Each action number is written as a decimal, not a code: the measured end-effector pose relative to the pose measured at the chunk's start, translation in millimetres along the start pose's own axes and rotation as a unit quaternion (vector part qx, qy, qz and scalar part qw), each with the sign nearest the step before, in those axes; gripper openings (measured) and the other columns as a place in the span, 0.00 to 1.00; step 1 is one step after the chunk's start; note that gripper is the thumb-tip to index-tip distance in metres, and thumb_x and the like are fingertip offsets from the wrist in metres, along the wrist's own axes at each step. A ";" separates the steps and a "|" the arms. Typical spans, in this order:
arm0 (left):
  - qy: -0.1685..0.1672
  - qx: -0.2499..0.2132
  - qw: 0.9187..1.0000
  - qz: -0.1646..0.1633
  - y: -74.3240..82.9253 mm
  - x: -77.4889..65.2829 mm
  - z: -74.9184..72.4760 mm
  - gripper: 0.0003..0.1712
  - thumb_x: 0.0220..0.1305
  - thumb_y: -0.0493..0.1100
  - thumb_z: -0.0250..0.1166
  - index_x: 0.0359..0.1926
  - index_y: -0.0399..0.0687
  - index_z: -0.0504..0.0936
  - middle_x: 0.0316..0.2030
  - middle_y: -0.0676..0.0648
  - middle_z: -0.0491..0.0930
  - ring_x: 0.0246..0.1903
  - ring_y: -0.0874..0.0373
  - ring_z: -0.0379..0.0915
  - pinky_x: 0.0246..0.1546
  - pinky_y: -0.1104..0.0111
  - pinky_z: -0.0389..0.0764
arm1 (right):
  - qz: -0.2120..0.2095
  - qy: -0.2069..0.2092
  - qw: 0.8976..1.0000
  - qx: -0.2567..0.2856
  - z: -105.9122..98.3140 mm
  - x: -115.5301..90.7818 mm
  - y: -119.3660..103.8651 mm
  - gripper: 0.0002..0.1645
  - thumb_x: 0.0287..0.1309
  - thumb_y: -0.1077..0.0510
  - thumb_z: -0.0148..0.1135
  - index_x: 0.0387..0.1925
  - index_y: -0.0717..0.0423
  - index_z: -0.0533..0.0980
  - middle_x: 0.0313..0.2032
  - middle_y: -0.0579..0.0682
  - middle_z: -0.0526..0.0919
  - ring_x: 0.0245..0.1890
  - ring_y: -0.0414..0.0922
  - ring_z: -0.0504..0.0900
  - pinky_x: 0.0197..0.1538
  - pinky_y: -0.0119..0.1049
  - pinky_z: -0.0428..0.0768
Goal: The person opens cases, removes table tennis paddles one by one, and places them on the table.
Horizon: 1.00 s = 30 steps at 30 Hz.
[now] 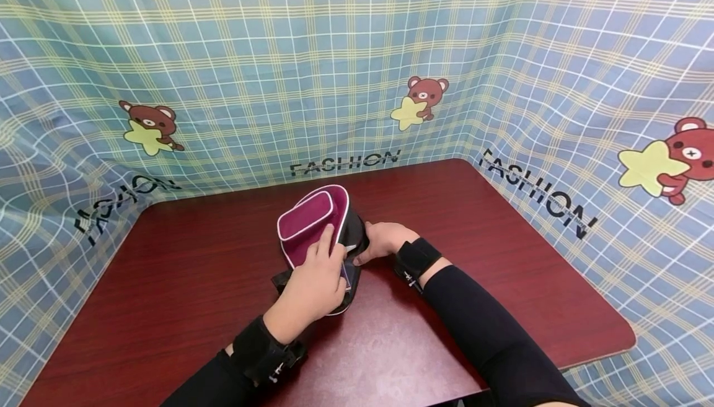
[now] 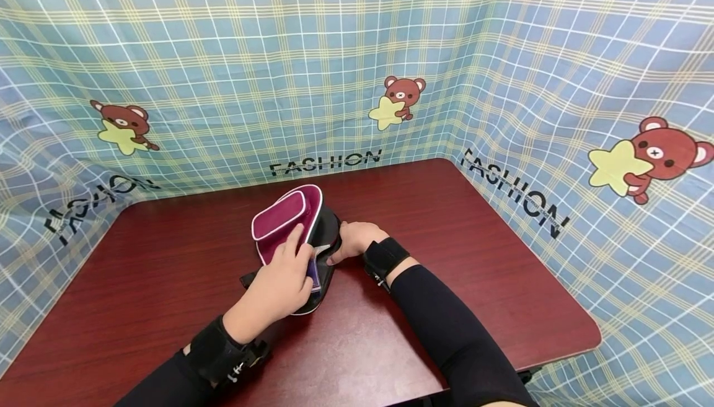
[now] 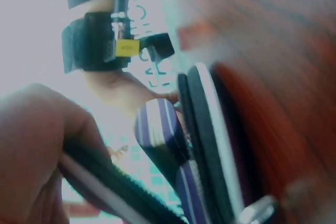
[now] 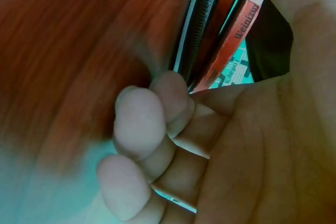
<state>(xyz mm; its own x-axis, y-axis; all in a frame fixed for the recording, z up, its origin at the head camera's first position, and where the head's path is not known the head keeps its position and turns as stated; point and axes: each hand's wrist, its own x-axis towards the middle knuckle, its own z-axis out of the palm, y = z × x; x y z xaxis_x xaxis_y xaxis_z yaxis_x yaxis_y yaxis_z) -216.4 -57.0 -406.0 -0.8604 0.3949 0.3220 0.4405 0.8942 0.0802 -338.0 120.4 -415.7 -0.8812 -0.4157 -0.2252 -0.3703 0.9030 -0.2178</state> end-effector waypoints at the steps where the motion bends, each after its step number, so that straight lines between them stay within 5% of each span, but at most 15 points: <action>1: 0.014 -0.004 1.000 -0.012 1.5 -0.3 -1.7 0.19 0.49 0.45 0.56 0.44 0.50 0.65 0.65 0.42 0.41 0.48 0.48 0.61 0.15 0.63 0.70 | -0.001 -0.001 1.000 0.001 0.1 0.2 0.2 0.63 0.26 0.26 0.64 0.60 0.62 0.59 0.46 0.52 0.76 0.43 0.44 0.74 0.44 0.38 0.71; 4: 0.042 -0.001 0.998 -0.047 4.5 -1.2 -10.0 0.20 0.49 0.45 0.57 0.46 0.50 0.66 0.65 0.41 0.44 0.41 0.48 0.63 0.13 0.62 0.69 | 0.003 -0.009 1.000 -0.007 -0.2 0.6 0.7 0.65 0.27 0.25 0.63 0.62 0.62 0.57 0.50 0.53 0.74 0.47 0.45 0.73 0.47 0.39 0.70; 9: 0.072 0.031 0.994 -0.075 -0.1 -1.5 -29.4 0.27 0.47 0.44 0.56 0.53 0.53 0.67 0.65 0.41 0.45 0.48 0.45 0.59 0.15 0.56 0.71 | 0.003 -0.024 1.000 -0.018 0.7 1.7 2.0 0.67 0.29 0.24 0.61 0.65 0.61 0.52 0.57 0.54 0.68 0.54 0.47 0.68 0.52 0.40 0.67; 17: 0.121 0.051 0.987 -0.096 -36.6 5.7 -62.2 0.36 0.42 0.42 0.56 0.59 0.53 0.64 0.66 0.41 0.42 0.56 0.36 0.50 0.34 0.47 0.69 | -0.010 -0.022 1.000 -0.008 1.4 3.6 5.4 0.67 0.29 0.25 0.61 0.65 0.61 0.52 0.58 0.54 0.67 0.55 0.47 0.67 0.54 0.40 0.65; 23: 0.075 0.028 0.984 -0.158 -74.5 2.7 -83.2 0.33 0.49 0.41 0.54 0.61 0.49 0.61 0.67 0.41 0.31 0.59 0.33 0.40 0.43 0.40 0.60 | -0.010 -0.022 1.000 -0.010 2.8 5.8 7.1 0.68 0.29 0.24 0.60 0.65 0.61 0.52 0.58 0.54 0.66 0.55 0.46 0.66 0.54 0.40 0.65; 30: -0.059 0.027 0.979 -0.193 -118.8 -10.8 -97.5 0.38 0.49 0.44 0.64 0.62 0.49 0.61 0.64 0.33 0.34 0.59 0.29 0.27 0.49 0.37 0.39 | -0.015 -0.021 1.000 -0.005 3.1 6.1 7.3 0.67 0.28 0.24 0.60 0.64 0.61 0.54 0.57 0.54 0.67 0.54 0.46 0.67 0.53 0.39 0.65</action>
<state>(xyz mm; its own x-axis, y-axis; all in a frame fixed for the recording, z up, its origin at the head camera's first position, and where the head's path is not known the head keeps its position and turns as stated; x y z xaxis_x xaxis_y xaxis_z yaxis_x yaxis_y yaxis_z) -234.5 -188.0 -327.0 -0.9852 0.0441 0.1655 0.0650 0.9903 0.1227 -345.2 124.1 -421.6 -0.8565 -0.4464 -0.2591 -0.3993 0.8912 -0.2154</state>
